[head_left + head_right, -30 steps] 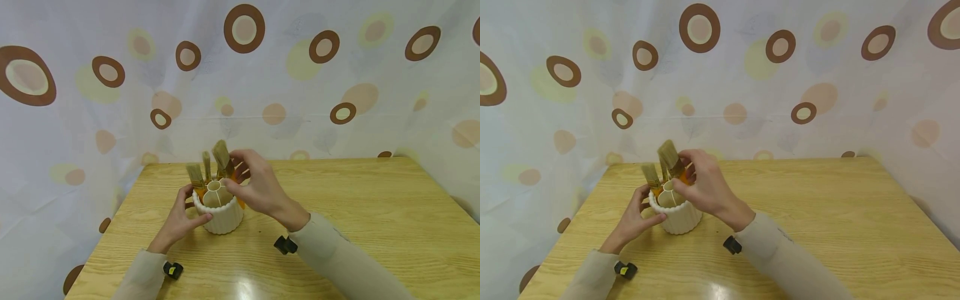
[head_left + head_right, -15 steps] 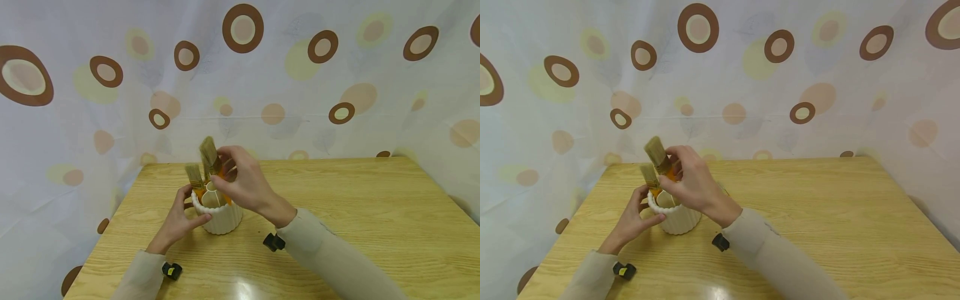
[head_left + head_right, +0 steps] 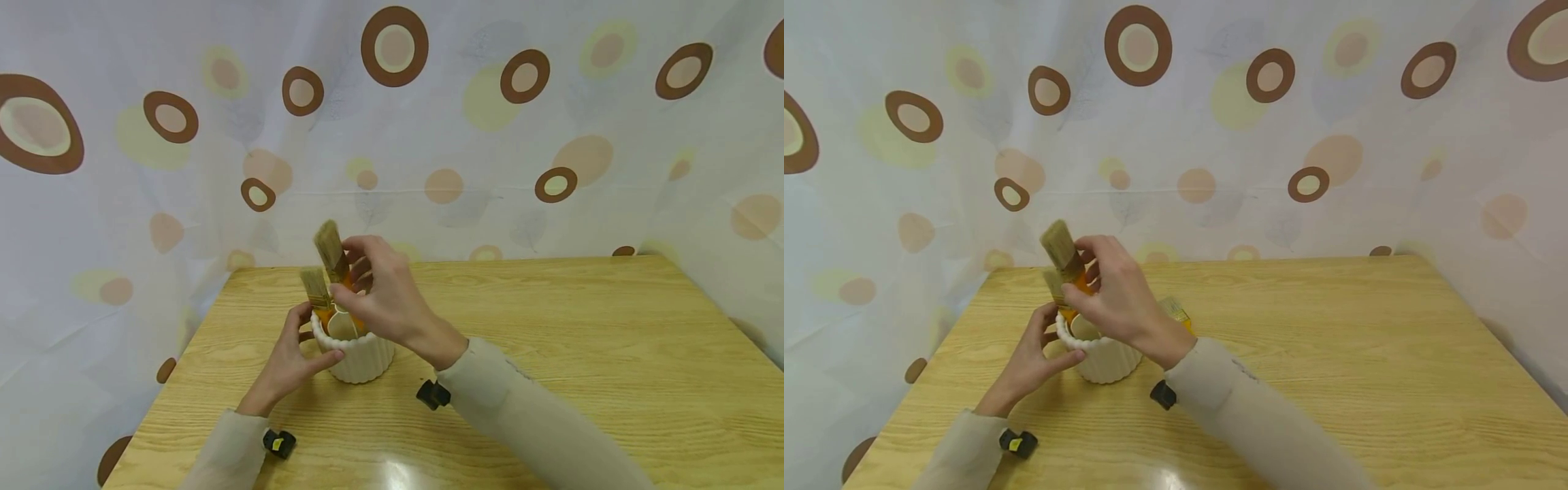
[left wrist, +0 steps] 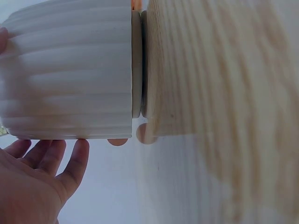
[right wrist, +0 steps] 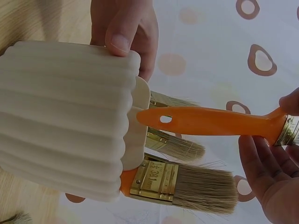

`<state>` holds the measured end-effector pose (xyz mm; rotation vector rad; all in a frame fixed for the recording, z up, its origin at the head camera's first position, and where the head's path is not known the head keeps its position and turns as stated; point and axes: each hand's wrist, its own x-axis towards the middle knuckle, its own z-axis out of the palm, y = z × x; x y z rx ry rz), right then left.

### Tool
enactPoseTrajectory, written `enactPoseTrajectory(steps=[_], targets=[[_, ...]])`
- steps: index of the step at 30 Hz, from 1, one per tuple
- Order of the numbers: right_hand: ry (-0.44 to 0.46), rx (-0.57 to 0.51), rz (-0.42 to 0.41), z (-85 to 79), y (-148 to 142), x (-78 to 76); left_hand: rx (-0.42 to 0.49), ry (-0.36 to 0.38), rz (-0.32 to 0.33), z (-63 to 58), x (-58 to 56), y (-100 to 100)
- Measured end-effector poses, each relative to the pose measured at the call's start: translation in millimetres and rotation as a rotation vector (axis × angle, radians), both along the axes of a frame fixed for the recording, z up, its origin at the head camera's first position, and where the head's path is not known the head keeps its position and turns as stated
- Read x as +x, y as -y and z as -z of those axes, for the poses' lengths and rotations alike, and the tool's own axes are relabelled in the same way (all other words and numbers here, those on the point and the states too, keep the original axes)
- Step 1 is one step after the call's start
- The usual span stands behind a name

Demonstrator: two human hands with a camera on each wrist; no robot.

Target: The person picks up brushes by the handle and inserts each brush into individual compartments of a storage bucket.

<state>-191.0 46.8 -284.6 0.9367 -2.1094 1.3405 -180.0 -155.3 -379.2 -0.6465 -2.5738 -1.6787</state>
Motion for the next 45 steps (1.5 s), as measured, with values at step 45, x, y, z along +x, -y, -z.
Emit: enactPoseTrajectory(steps=[45], targets=[[0.141,0.244,0.211,24.6,29.9,8.0,-0.018,-0.007,-0.017,28.9,-16.0,9.1]])
